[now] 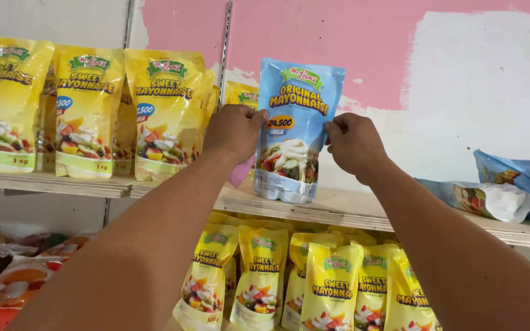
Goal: The recorder is seen organizing and arranging pouches of mayonnaise and sauce on wooden shelves in a grocery store.
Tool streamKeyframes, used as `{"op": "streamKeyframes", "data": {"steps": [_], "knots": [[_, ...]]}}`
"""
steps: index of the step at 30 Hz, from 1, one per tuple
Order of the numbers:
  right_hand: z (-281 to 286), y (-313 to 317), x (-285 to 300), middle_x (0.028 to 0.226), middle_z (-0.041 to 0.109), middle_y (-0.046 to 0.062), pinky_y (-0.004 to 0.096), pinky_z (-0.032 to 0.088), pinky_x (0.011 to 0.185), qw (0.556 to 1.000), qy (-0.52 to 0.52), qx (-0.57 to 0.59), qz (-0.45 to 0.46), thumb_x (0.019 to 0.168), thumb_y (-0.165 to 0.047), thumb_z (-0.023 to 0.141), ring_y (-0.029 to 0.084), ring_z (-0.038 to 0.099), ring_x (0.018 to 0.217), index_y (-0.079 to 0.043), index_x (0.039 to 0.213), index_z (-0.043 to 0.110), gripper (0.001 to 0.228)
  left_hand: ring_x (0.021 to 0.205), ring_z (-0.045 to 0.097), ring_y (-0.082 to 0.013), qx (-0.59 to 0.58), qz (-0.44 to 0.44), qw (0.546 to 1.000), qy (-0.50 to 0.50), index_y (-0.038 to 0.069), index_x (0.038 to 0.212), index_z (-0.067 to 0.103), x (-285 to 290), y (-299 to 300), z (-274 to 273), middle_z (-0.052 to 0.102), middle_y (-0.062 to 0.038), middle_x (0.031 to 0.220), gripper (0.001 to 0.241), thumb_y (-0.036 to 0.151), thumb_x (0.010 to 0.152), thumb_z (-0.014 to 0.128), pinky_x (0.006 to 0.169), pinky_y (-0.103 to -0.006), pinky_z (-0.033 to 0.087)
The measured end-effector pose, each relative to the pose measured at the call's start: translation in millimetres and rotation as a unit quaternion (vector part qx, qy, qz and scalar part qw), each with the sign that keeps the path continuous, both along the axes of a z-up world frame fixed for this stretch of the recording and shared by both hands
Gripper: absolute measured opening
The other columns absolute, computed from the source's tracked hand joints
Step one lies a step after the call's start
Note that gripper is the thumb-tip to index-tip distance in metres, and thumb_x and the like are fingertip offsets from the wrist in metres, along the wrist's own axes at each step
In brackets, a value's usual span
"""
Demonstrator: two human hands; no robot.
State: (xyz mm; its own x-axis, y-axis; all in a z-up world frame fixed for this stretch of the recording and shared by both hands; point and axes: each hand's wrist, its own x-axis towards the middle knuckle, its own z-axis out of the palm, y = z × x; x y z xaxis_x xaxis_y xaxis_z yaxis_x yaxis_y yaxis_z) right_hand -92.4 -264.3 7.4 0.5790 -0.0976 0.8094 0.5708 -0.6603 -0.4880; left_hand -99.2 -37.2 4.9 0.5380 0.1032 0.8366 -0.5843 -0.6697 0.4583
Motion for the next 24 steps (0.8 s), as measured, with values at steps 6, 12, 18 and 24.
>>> {"op": "streamKeyframes", "data": {"steps": [6, 12, 18, 24], "knots": [[-16, 10, -11, 0.087, 0.075, 0.014, 0.029, 0.061, 0.068, 0.997, 0.06, 0.043, 0.033, 0.092, -0.014, 0.061, 0.02, 0.074, 0.078, 0.006, 0.118, 0.071, 0.034, 0.115, 0.068, -0.0449, 0.033, 0.013, 0.994, 0.1, 0.002, 0.109, 0.076, -7, 7, -27, 0.072, -0.023, 0.11, 0.056, 0.046, 0.079, 0.061, 0.097, -0.0529, 0.054], [-22, 4, 0, 0.08, 0.071, 0.011, 0.03, 0.06, 0.062, 0.996, 0.083, 0.015, -0.007, 0.092, -0.013, 0.058, 0.019, 0.07, 0.072, 0.0, 0.115, 0.073, 0.03, 0.117, 0.069, -0.0423, 0.226, 0.097, 0.96, 0.134, 0.004, 0.106, 0.078, 40, 8, -47, 0.076, -0.02, 0.11, 0.033, 0.017, 0.081, 0.061, 0.098, -0.0476, 0.057], [-27, 14, -20, 0.105, 0.074, 0.017, 0.04, 0.056, 0.09, 0.982, 0.132, 0.077, 0.109, 0.089, -0.016, 0.065, 0.026, 0.072, 0.098, 0.004, 0.129, 0.068, 0.045, 0.111, 0.072, -0.0389, 0.104, 0.065, 0.989, 0.087, 0.018, 0.104, 0.081, -2, 8, -54, 0.078, -0.016, 0.104, 0.032, 0.024, 0.084, 0.057, 0.09, -0.0453, 0.06], [-32, 6, -44, 0.111, 0.069, 0.017, 0.03, 0.056, 0.083, 0.974, 0.19, 0.045, 0.114, 0.095, -0.011, 0.064, 0.022, 0.068, 0.098, 0.007, 0.138, 0.061, 0.047, 0.114, 0.071, -0.0402, 0.04, -0.021, 0.992, 0.121, 0.006, 0.125, 0.075, -23, 2, -45, 0.074, -0.024, 0.117, 0.046, 0.03, 0.092, 0.054, 0.094, -0.0453, 0.059]]}}
